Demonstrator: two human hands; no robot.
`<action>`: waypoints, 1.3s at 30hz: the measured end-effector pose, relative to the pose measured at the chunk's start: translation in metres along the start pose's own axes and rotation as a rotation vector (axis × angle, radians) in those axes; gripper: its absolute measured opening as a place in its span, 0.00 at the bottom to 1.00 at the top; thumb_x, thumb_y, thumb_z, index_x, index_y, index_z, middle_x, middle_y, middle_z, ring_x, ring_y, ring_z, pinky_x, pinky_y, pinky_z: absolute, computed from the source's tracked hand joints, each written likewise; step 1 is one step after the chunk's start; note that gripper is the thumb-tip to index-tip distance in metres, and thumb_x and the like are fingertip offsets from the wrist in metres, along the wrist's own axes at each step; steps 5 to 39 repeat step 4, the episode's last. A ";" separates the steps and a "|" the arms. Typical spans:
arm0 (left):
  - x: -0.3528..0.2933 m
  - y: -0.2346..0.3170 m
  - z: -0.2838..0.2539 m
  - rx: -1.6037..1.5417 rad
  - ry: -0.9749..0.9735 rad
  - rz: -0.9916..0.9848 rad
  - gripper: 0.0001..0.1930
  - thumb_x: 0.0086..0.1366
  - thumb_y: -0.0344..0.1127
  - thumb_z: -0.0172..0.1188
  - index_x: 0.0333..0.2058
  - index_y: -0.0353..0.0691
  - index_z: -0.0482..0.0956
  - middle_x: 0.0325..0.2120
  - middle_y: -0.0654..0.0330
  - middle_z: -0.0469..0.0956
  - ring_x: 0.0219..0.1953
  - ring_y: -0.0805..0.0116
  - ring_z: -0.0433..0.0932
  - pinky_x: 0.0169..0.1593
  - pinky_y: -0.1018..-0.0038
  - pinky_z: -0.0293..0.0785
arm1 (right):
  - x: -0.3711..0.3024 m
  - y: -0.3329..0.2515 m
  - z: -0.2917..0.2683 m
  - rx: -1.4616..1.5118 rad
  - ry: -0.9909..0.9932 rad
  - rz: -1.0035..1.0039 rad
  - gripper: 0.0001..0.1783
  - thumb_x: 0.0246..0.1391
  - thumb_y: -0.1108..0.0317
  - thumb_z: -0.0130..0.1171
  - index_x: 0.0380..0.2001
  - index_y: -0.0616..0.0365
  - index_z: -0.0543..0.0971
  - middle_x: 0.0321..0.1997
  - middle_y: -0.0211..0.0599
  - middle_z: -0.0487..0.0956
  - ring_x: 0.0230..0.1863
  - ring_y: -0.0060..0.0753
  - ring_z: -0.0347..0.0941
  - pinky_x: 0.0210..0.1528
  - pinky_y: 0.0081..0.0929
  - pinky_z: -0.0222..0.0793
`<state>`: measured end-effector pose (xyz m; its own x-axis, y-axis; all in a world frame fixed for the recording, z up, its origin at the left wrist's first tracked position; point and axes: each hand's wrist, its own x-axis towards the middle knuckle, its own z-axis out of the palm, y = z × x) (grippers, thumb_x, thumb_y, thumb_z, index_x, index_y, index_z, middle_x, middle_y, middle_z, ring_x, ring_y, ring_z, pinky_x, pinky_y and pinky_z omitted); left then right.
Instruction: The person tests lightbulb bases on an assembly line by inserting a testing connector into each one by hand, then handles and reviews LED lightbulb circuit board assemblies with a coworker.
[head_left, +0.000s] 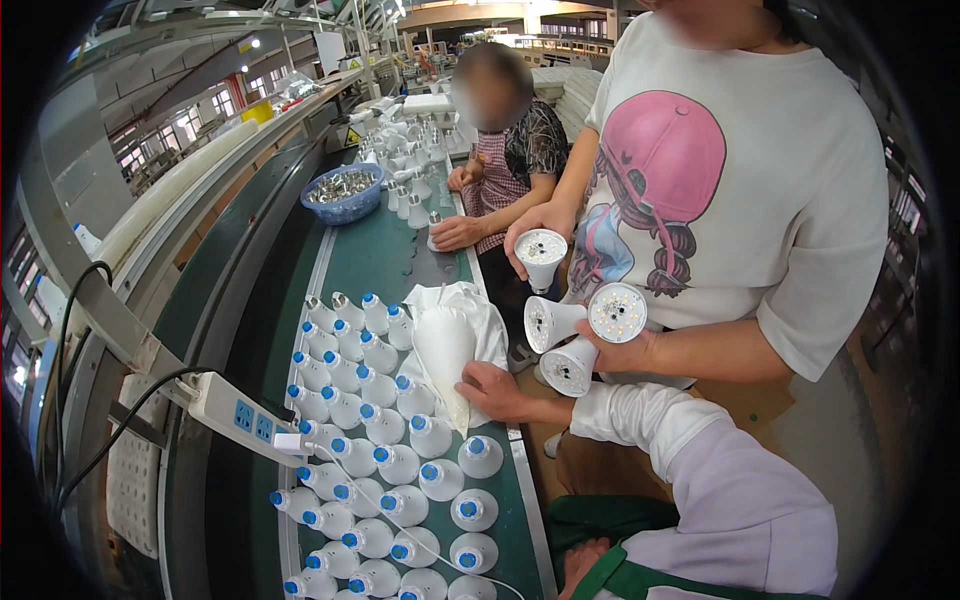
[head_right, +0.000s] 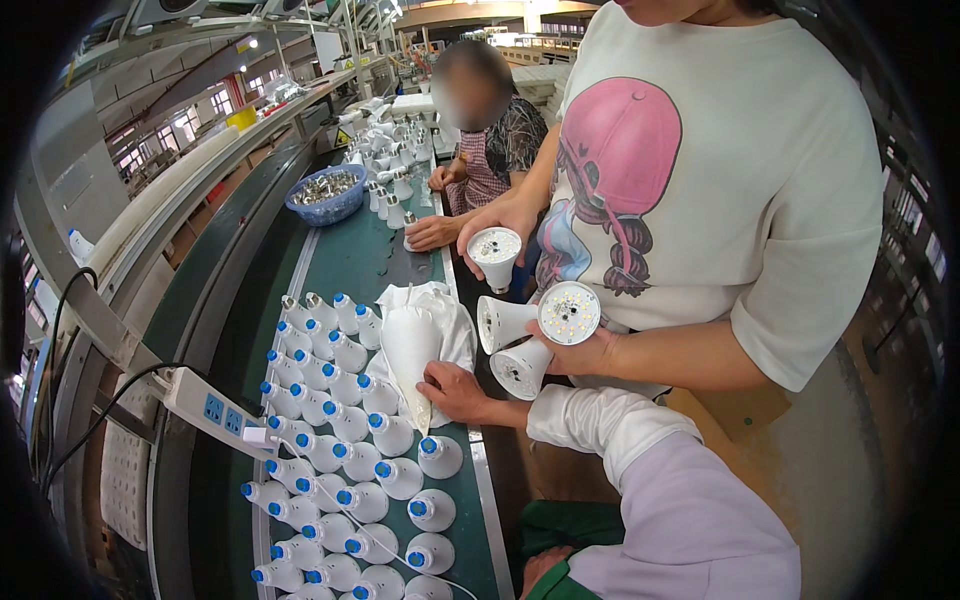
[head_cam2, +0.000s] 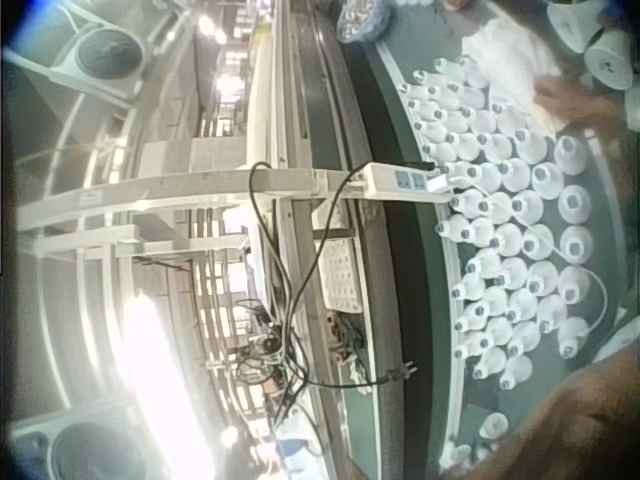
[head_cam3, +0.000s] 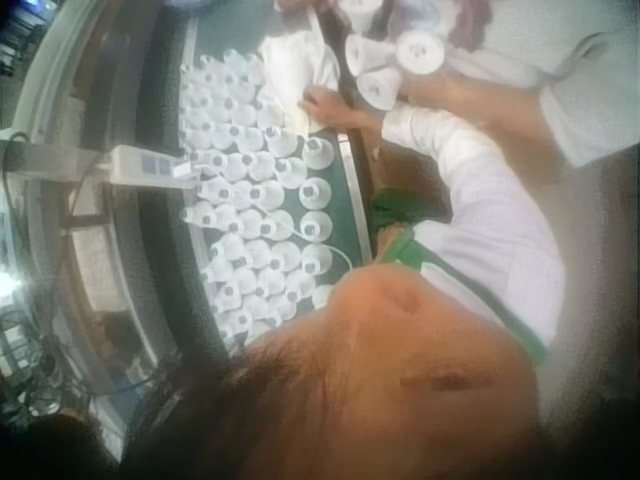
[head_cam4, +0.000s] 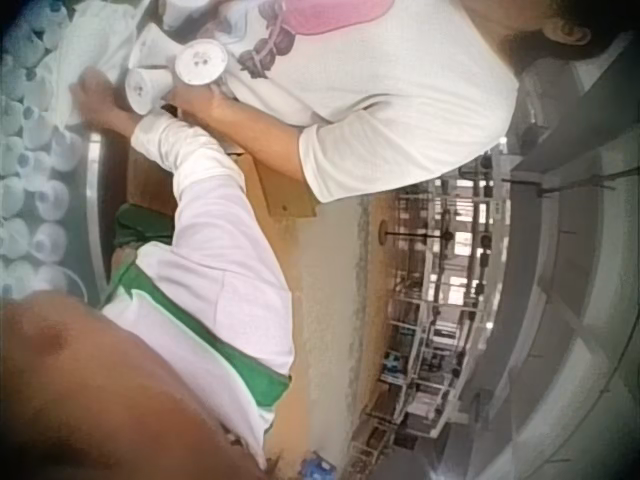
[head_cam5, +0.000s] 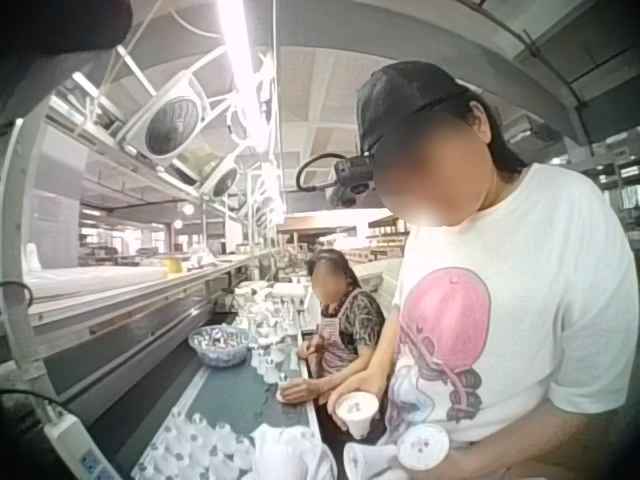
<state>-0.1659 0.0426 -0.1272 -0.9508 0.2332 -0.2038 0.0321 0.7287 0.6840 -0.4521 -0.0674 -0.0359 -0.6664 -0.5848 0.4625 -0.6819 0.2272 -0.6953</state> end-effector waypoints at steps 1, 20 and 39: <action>0.001 -0.005 0.006 -0.002 -0.009 0.008 0.14 0.55 0.47 0.48 0.30 0.43 0.72 0.29 0.54 0.75 0.33 0.52 0.77 0.36 0.56 0.70 | 0.000 0.000 0.000 0.002 0.000 -0.001 0.13 0.51 0.62 0.54 0.24 0.61 0.67 0.24 0.44 0.70 0.27 0.47 0.68 0.31 0.38 0.62; 0.008 -0.008 0.005 -0.004 -0.059 0.010 0.15 0.55 0.49 0.48 0.32 0.43 0.71 0.29 0.54 0.76 0.34 0.52 0.77 0.37 0.56 0.70 | 0.001 0.005 0.003 0.003 0.007 -0.019 0.13 0.51 0.62 0.54 0.24 0.61 0.68 0.24 0.44 0.70 0.27 0.47 0.68 0.31 0.39 0.62; 0.008 -0.008 0.005 -0.004 -0.059 0.010 0.15 0.55 0.49 0.48 0.32 0.43 0.71 0.29 0.54 0.76 0.34 0.52 0.77 0.37 0.56 0.70 | 0.001 0.005 0.003 0.003 0.007 -0.019 0.13 0.51 0.62 0.54 0.24 0.61 0.68 0.24 0.44 0.70 0.27 0.47 0.68 0.31 0.39 0.62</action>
